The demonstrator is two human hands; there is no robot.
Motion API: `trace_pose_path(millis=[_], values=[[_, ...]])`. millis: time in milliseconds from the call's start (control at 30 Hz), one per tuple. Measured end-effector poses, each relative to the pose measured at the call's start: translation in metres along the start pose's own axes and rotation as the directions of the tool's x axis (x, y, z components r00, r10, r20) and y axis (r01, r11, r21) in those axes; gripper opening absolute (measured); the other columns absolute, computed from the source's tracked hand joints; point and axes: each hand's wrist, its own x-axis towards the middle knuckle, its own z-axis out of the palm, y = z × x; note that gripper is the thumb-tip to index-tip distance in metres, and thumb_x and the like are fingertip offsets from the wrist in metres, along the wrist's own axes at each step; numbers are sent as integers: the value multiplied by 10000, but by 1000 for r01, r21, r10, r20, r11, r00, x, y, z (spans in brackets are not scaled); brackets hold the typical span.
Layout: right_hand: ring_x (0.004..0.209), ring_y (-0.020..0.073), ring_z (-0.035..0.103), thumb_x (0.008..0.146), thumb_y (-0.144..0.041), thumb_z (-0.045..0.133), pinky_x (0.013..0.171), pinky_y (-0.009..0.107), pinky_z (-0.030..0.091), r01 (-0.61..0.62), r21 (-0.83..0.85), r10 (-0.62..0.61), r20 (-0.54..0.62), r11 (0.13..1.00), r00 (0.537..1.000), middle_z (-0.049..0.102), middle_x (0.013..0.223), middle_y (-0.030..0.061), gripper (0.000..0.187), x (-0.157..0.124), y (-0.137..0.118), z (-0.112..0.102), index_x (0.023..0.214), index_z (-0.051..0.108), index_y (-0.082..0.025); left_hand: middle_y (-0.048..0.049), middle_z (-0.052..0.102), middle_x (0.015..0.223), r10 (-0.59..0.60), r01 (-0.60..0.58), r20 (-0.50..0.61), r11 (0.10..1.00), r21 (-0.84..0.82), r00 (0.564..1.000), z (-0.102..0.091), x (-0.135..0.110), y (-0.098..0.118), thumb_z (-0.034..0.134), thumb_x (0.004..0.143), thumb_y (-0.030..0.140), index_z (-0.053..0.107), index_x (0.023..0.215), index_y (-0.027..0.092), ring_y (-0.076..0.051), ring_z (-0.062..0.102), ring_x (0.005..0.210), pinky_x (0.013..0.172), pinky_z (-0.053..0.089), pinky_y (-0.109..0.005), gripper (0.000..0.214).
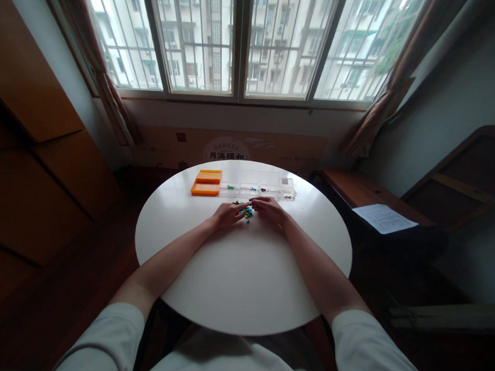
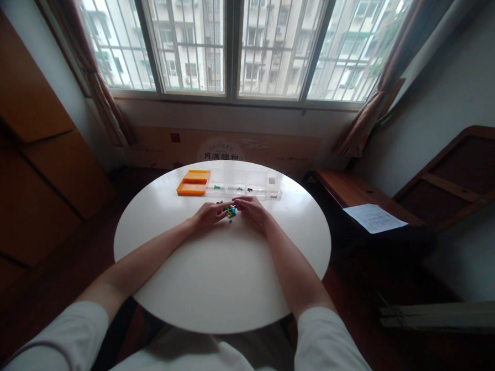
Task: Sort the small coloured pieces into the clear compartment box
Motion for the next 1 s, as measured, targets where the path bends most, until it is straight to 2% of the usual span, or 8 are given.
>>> trace_pose_path(millis=[433,800,1000], values=[[678,128,582,527,-310,790,667,265,432,-4,-14,4,-20,1000,1000,658,707,36,335,0,0,-1,815,703,-163,22,621,649,-9,9,7,1000,-10,1000,-1,0,0,440,856,338,441,1298,294,-103,542,564,556,332,-184,445],[589,92,527,531,-317,783,583,236,389,51,-88,-53,-20,995,998,628,650,0,276,-1,-2,3,726,666,-160,9,635,653,8,-9,-31,999,-45,999,-2,-1,0,431,867,360,509,1244,265,-104,554,558,564,355,-189,397],[636,119,569,512,-330,790,614,251,422,31,-107,-37,-55,994,998,658,685,22,303,2,0,2,737,674,-163,12,636,661,-5,3,-42,999,-46,999,-2,-1,0,428,869,346,503,1249,270,-104,562,582,578,358,-185,395]])
